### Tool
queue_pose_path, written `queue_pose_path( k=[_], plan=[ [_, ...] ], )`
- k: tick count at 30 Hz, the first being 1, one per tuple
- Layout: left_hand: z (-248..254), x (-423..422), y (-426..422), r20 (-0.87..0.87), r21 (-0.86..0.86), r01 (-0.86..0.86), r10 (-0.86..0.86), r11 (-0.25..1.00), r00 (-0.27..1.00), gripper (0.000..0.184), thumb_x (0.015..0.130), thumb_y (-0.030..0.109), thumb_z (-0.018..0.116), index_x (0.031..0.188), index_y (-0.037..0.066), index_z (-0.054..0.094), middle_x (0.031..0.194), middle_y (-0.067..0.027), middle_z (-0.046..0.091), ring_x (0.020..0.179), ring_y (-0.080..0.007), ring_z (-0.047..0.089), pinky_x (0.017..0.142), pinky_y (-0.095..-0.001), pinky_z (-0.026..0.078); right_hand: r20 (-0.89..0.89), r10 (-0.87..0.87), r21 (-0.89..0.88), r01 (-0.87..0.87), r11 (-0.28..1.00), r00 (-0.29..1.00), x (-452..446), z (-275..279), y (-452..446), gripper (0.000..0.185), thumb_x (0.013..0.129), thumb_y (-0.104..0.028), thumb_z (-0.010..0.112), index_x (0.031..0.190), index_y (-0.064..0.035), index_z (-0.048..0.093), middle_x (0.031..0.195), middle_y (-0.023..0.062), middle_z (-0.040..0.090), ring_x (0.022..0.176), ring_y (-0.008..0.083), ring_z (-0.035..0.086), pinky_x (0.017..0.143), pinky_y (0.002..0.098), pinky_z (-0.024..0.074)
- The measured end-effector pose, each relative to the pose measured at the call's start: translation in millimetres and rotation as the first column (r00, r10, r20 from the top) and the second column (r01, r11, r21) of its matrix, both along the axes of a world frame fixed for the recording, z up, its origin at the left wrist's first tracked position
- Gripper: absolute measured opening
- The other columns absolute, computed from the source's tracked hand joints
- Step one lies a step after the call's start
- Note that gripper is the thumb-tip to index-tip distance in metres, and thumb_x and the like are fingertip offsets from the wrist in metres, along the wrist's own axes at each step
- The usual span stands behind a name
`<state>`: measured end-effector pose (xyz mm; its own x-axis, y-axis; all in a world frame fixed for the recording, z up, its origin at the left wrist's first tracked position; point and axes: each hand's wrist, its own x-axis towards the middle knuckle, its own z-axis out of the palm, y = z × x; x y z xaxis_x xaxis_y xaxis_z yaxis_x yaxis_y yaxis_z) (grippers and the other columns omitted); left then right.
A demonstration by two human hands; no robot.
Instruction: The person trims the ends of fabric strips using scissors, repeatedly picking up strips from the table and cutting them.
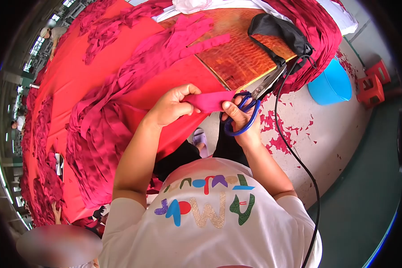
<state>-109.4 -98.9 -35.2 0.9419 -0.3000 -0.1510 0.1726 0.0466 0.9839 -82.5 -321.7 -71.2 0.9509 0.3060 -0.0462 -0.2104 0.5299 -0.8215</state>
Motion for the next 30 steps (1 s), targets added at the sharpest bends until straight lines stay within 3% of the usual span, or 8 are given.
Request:
queue_pose_path(
  k=[3,6,8,11,15,22,27,30],
  plan=[
    [4,-3,2,-0.066,0.012,0.035,-0.034,0.999,0.997,0.038,0.077,-0.004,0.053,0.114,0.003,0.056,0.099,-0.0030,0.064,0.089,-0.0091,0.059,0.079,-0.0241,0.046,0.013,-0.071,0.114,0.069,0.991,0.997,11,8,6,0.028,0.078,0.003,0.072,0.086,-0.0073,0.047,0.072,0.0059,0.060,0.055,0.0151,0.057,0.053,0.0273,0.0476],
    [11,0,-10,0.175,0.132,0.136,-0.158,0.982,0.972,0.052,0.084,0.015,0.069,0.130,0.001,0.049,0.117,-0.0077,0.059,0.104,-0.0151,0.056,0.090,-0.0301,0.046,0.043,-0.047,0.028,0.046,0.999,0.998,22,4,4,0.027,0.078,0.002,0.073,0.085,-0.0075,0.048,0.073,0.0043,0.060,0.056,0.0134,0.057,0.053,0.0257,0.0467],
    [25,14,-17,0.079,0.297,0.175,-0.206,0.939,0.975,0.052,0.084,0.023,0.073,0.127,0.001,0.053,0.110,-0.0058,0.060,0.098,-0.0129,0.056,0.086,-0.0297,0.047,0.047,-0.073,-0.008,0.074,0.997,0.996,23,2,8,0.027,0.078,0.001,0.074,0.085,-0.0076,0.049,0.073,0.0035,0.060,0.056,0.0128,0.056,0.052,0.0250,0.0462],
    [11,47,-31,-0.053,0.384,0.137,-0.126,0.913,0.991,0.029,0.089,0.020,0.067,0.109,-0.001,0.064,0.089,-0.0036,0.065,0.082,-0.0085,0.059,0.078,-0.0249,0.049,0.036,-0.116,-0.121,0.120,0.985,0.993,22,5,5,0.022,0.079,0.001,0.073,0.085,-0.0077,0.053,0.070,0.0013,0.060,0.056,0.0109,0.055,0.051,0.0233,0.0443],
    [-1,60,-35,-0.206,-0.027,0.150,-0.152,0.988,0.967,0.025,0.090,0.019,0.067,0.104,-0.001,0.066,0.091,-0.0065,0.069,0.082,-0.0129,0.065,0.077,-0.0238,0.050,0.057,-0.186,-0.174,0.193,0.966,0.981,25,4,-12,0.008,0.081,-0.003,0.068,0.079,-0.0038,0.061,0.068,0.0041,0.063,0.052,0.0109,0.055,0.049,0.0234,0.0430],
    [-13,62,-29,-0.210,-0.034,0.102,-0.107,0.994,0.972,0.025,0.089,0.019,0.066,0.103,-0.001,0.067,0.087,-0.0073,0.070,0.076,-0.0104,0.063,0.068,-0.0202,0.049,-0.023,-0.178,-0.262,0.166,0.951,0.984,13,-33,-36,0.008,0.082,-0.003,0.067,0.084,-0.0024,0.059,0.081,0.0107,0.067,0.059,0.0137,0.057,0.054,0.0259,0.0460],
    [-10,61,-31,-0.255,-0.016,0.093,-0.094,0.996,0.962,0.025,0.088,0.018,0.068,0.103,-0.002,0.067,0.088,-0.0085,0.070,0.078,-0.0118,0.064,0.071,-0.0219,0.050,-0.010,-0.138,-0.184,0.134,0.974,0.990,10,-39,-31,0.019,0.085,0.001,0.066,0.099,-0.0038,0.055,0.098,0.0143,0.068,0.073,0.0142,0.062,0.058,0.0251,0.0483],
    [-11,61,-34,-0.253,0.015,0.104,-0.097,0.994,0.963,0.026,0.086,0.017,0.070,0.103,-0.003,0.067,0.089,-0.0086,0.070,0.080,-0.0128,0.065,0.075,-0.0242,0.050,0.013,-0.150,-0.121,0.151,0.981,0.989,17,-30,-26,0.021,0.083,-0.001,0.071,0.098,-0.0060,0.057,0.099,0.0111,0.069,0.068,0.0093,0.059,0.058,0.0221,0.0467]
  ],
)
